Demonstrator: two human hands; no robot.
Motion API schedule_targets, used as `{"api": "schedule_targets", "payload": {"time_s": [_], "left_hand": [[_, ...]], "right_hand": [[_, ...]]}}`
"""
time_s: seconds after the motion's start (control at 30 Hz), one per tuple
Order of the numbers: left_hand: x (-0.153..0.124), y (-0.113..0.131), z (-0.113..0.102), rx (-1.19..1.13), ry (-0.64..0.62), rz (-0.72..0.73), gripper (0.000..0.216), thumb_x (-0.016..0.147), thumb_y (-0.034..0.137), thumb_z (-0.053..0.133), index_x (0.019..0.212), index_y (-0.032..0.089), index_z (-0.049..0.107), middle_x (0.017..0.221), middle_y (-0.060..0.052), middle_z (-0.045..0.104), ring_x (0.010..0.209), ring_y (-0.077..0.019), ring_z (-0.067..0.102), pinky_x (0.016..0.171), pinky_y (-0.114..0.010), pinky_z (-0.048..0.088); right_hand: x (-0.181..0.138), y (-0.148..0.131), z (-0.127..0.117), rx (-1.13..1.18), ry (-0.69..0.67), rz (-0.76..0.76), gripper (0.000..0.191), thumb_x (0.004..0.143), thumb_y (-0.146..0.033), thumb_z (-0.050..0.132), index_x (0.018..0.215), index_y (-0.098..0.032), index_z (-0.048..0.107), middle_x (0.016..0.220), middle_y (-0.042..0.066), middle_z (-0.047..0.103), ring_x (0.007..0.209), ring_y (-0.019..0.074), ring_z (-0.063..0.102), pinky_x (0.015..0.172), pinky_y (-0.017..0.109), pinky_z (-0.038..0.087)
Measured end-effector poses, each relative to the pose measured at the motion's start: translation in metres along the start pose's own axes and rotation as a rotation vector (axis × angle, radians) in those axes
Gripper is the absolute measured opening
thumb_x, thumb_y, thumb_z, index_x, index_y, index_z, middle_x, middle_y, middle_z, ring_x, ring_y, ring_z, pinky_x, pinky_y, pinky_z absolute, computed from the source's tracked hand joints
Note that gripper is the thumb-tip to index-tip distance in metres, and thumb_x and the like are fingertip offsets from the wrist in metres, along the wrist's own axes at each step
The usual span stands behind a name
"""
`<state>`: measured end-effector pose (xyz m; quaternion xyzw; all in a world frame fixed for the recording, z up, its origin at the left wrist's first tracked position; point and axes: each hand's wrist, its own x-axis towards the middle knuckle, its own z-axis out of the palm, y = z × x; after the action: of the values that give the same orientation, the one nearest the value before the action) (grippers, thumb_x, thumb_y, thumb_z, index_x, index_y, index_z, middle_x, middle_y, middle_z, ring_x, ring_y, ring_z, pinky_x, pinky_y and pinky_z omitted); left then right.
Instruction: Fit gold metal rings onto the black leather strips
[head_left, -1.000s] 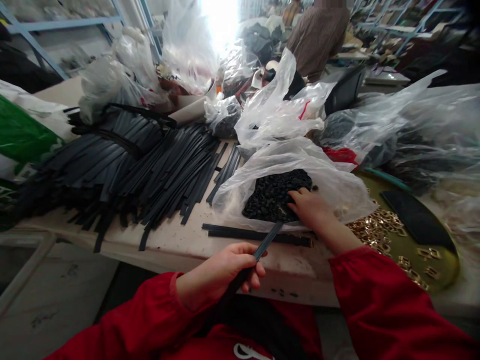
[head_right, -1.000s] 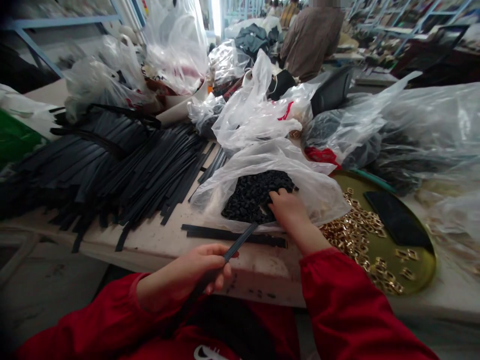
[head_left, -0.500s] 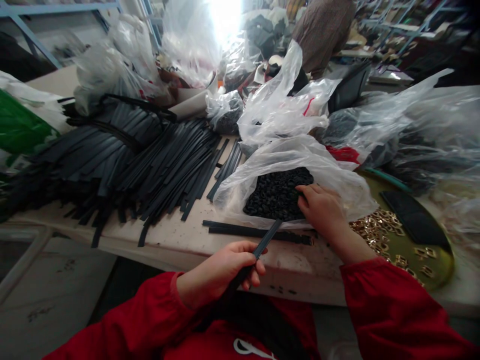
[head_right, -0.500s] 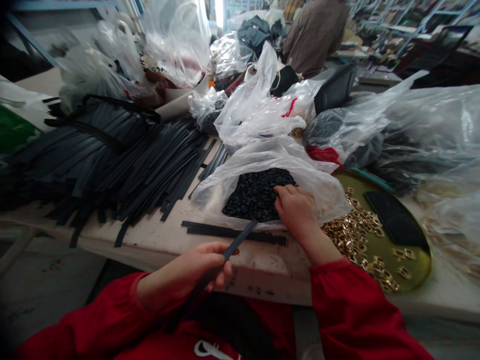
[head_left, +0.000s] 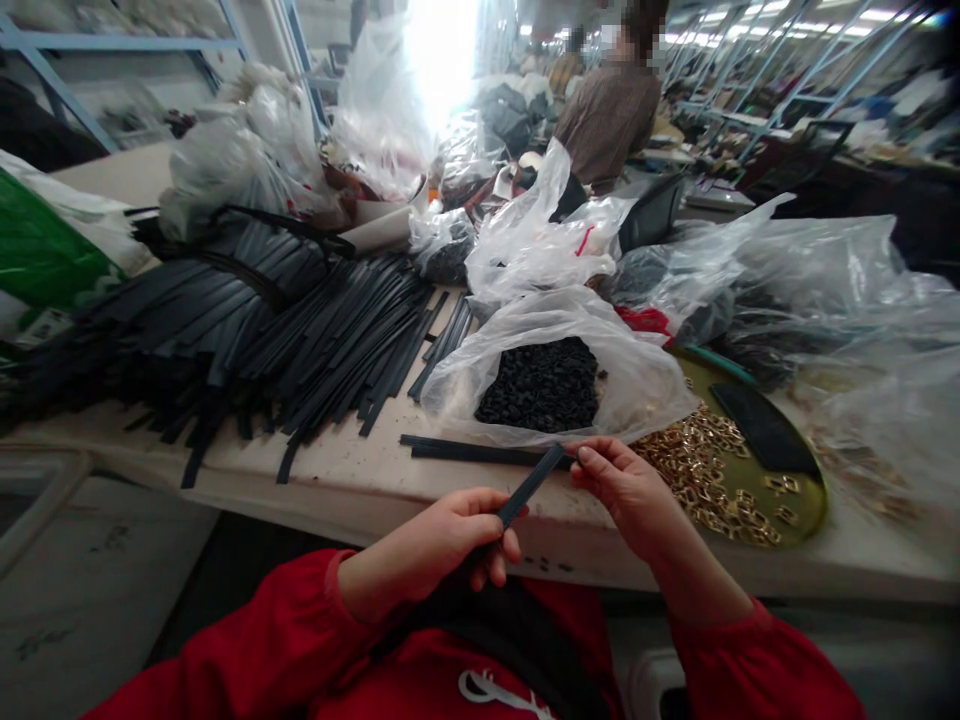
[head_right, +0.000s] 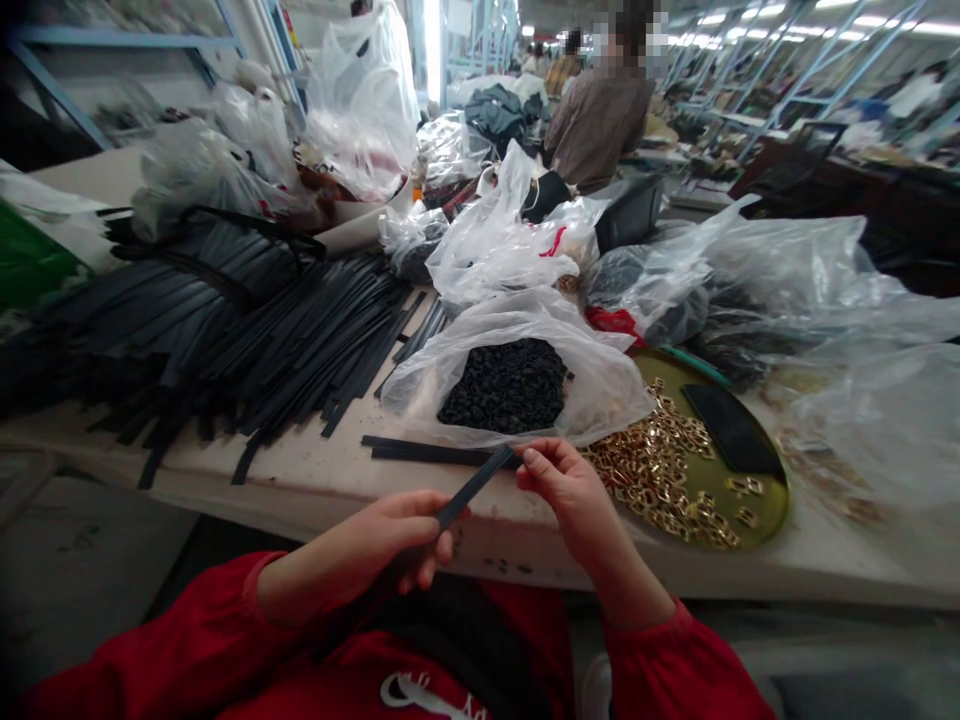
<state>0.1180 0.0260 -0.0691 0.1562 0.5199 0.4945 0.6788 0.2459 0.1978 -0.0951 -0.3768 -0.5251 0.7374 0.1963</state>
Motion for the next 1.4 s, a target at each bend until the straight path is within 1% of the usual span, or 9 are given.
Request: {"api": "schedule_targets", "payload": {"time_s": [0.4,0.67,0.8,0.93,1.0,1.1,1.2,1.27,1.4], "left_hand": [[-0.009,-0.013,0.008,0.246,-0.055,-0.025,0.028,0.076,0.023,0.042,0.102,0.015,0.048,0.07,0.001,0.056,0.045,-0.0059,0.051,0.039,-0.015,0.035],[-0.04,0.009,-0.065,1.021,0.198,0.097,0.026,0.078,0.037,0.044,0.068,0.016,0.056,0.061,0.002,0.057,0.059,-0.0121,0.052,0.056,-0.021,0.039],[-0.063,0.036,-0.092,0.84,0.441,0.24,0.02,0.07,0.037,0.059,0.071,0.017,0.058,0.064,0.002,0.059,0.061,-0.0122,0.052,0.058,-0.021,0.04],[-0.08,0.07,-0.082,0.123,0.712,0.676,0.015,0.069,0.027,0.061,0.072,0.019,0.048,0.071,0.005,0.061,0.062,-0.0098,0.053,0.058,-0.02,0.042],[-0.079,0.082,-0.07,-0.112,0.662,0.806,0.013,0.074,0.02,0.055,0.071,0.019,0.043,0.062,0.008,0.057,0.053,-0.0059,0.049,0.053,-0.017,0.041],[-0.058,0.075,-0.047,-0.003,0.489,0.781,0.01,0.076,0.018,0.053,0.076,0.02,0.043,0.049,0.01,0.047,0.037,-0.0032,0.036,0.037,-0.013,0.026],[-0.022,0.044,-0.022,0.209,0.212,0.312,0.011,0.078,0.026,0.052,0.084,0.017,0.05,0.054,0.006,0.051,0.038,-0.0031,0.037,0.035,-0.014,0.022],[0.0,0.023,-0.008,0.128,0.05,0.098,0.016,0.077,0.024,0.049,0.09,0.015,0.053,0.06,0.004,0.053,0.039,-0.0027,0.037,0.037,-0.015,0.025],[0.023,0.003,0.004,-0.1,-0.081,-0.048,0.022,0.073,0.019,0.049,0.092,0.012,0.057,0.064,0.001,0.055,0.041,-0.0032,0.039,0.039,-0.016,0.028]], "right_hand": [[-0.023,0.012,0.005,-0.07,-0.073,-0.001,0.03,0.063,-0.036,0.071,0.083,-0.016,0.06,0.066,-0.003,0.06,0.051,0.0069,0.054,0.052,0.02,0.046],[-0.022,0.023,-0.035,0.205,0.261,-0.006,0.037,0.05,-0.03,0.079,0.078,-0.019,0.059,0.063,-0.005,0.061,0.047,0.0051,0.052,0.046,0.016,0.046],[-0.032,0.036,-0.033,0.178,0.189,0.043,0.034,0.056,-0.033,0.076,0.08,-0.019,0.056,0.065,-0.003,0.064,0.049,0.0048,0.052,0.046,0.014,0.044],[-0.04,0.044,-0.016,0.157,-0.012,0.103,0.03,0.066,-0.036,0.069,0.085,-0.018,0.056,0.071,0.0,0.067,0.046,0.0036,0.048,0.042,0.013,0.037],[-0.042,0.042,-0.009,0.225,-0.032,0.155,0.029,0.067,-0.035,0.069,0.089,-0.018,0.057,0.076,0.001,0.069,0.048,0.0034,0.05,0.044,0.013,0.039],[-0.041,0.036,0.002,0.355,0.018,0.239,0.028,0.063,-0.03,0.072,0.086,-0.019,0.06,0.084,0.003,0.07,0.057,0.0056,0.058,0.056,0.017,0.048],[-0.039,0.032,0.015,0.424,0.073,0.251,0.028,0.059,-0.028,0.075,0.083,-0.02,0.061,0.087,0.003,0.07,0.063,0.0087,0.061,0.062,0.021,0.051],[-0.036,0.032,0.024,0.422,0.097,0.219,0.029,0.06,-0.03,0.074,0.084,-0.02,0.062,0.083,0.002,0.07,0.058,0.0081,0.059,0.055,0.019,0.05],[-0.028,0.036,0.033,0.409,0.116,0.14,0.027,0.061,-0.033,0.074,0.081,-0.019,0.063,0.07,-0.002,0.067,0.05,0.0051,0.053,0.046,0.014,0.045]]}}
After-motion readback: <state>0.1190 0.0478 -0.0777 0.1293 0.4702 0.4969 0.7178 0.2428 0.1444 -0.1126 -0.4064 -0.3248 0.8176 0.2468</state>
